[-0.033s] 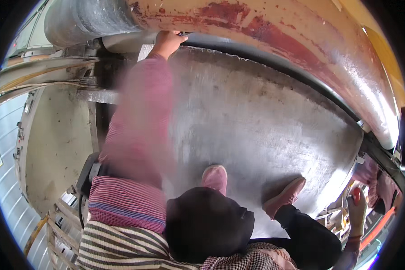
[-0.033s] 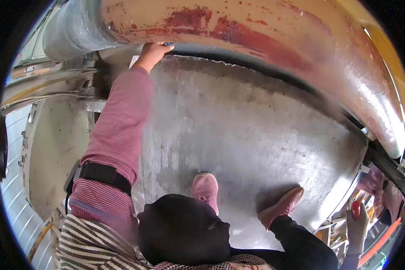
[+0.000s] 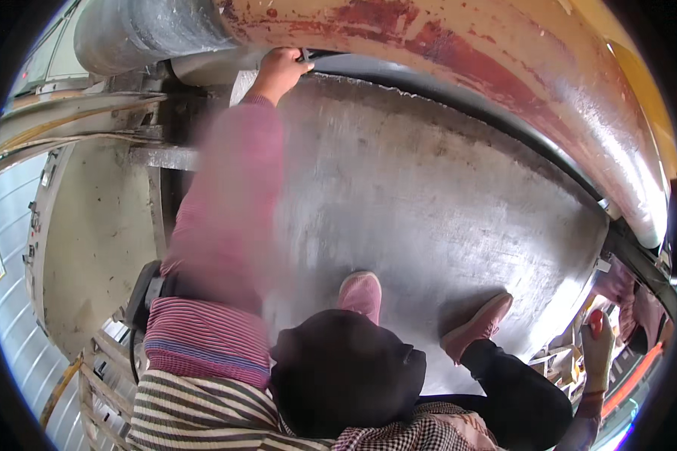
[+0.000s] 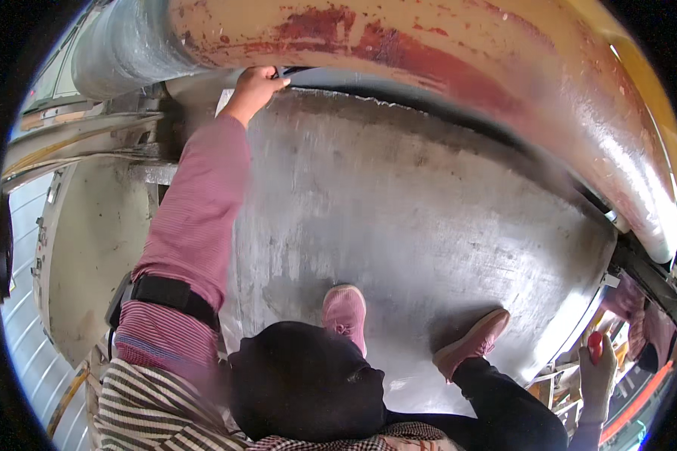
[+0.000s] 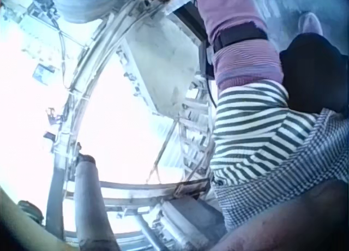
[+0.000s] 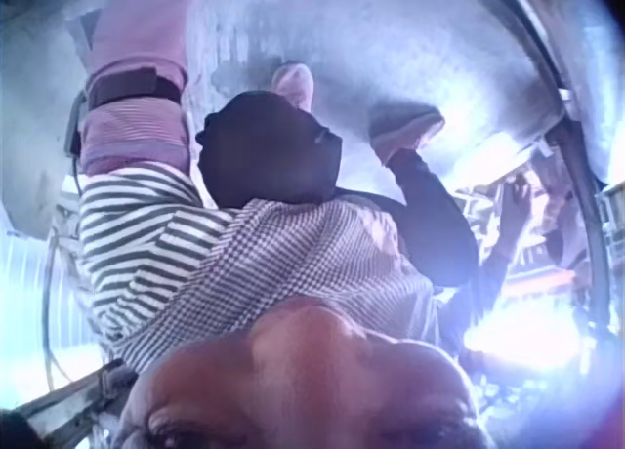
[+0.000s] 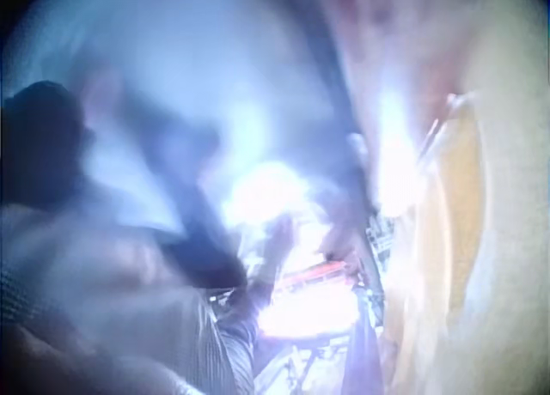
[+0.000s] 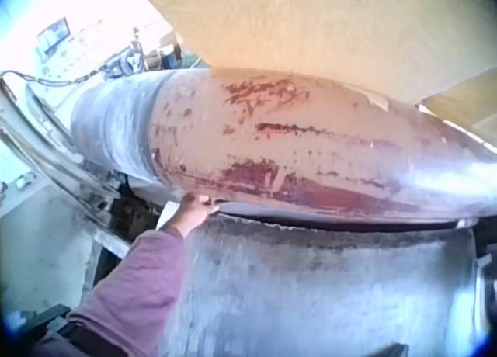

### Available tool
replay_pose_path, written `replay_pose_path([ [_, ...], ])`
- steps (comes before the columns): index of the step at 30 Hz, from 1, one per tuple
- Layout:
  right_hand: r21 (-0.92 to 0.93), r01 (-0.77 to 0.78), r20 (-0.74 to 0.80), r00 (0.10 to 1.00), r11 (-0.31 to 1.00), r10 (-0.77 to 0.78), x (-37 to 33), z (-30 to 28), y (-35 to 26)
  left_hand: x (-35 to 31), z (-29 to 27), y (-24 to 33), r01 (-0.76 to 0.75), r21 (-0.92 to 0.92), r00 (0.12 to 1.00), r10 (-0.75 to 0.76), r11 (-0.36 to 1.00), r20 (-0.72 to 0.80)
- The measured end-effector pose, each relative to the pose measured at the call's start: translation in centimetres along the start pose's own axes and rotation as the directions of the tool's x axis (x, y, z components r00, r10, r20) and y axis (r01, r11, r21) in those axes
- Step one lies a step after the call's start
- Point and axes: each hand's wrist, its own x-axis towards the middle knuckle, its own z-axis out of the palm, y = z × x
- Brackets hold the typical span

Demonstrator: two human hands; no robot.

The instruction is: Cleaning and maintaining a large industrial roller using a hand scraper and a wiping cloth.

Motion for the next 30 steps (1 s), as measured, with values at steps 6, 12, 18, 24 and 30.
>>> replay_pose_path([
  [6, 0.172, 0.015, 0.056, 0.998, 0.985, -0.025, 0.7, 1.4, -2.0, -3.7, -1.3, -0.2, -0.311, 0.301, 0.914, 0.371, 0.901, -0.166],
  [12, 0.339, -0.093, 0.126, 0.991, 0.936, 0.052, -0.1, 1.9, -1.0, -1.5, -1.3, 2.5, -0.289, 0.373, 0.955, 0.239, 0.882, 0.175],
  [18, 0.13, 0.058, -0.067, 0.997, 0.99, -0.05, -1.5, 0.5, -1.6, -1.3, 3.0, 12.9, -0.299, 0.256, 0.949, 0.259, 0.919, 0.178],
  [24, 0.047, 0.135, 0.012, 0.991, 0.99, -0.136, 1.3, -2.0, -5.0, -1.3, 6.0, 15.6, -0.377, 0.209, 0.924, 0.349, 0.902, 0.158],
  [30, 0.274, 0.316, -0.013, 0.945, 0.908, -0.325, 8.1, 3.7, -6.4, -3.8, 8.2, 20.4, -0.496, 0.402, 0.859, 0.366, 0.77, 0.359],
])
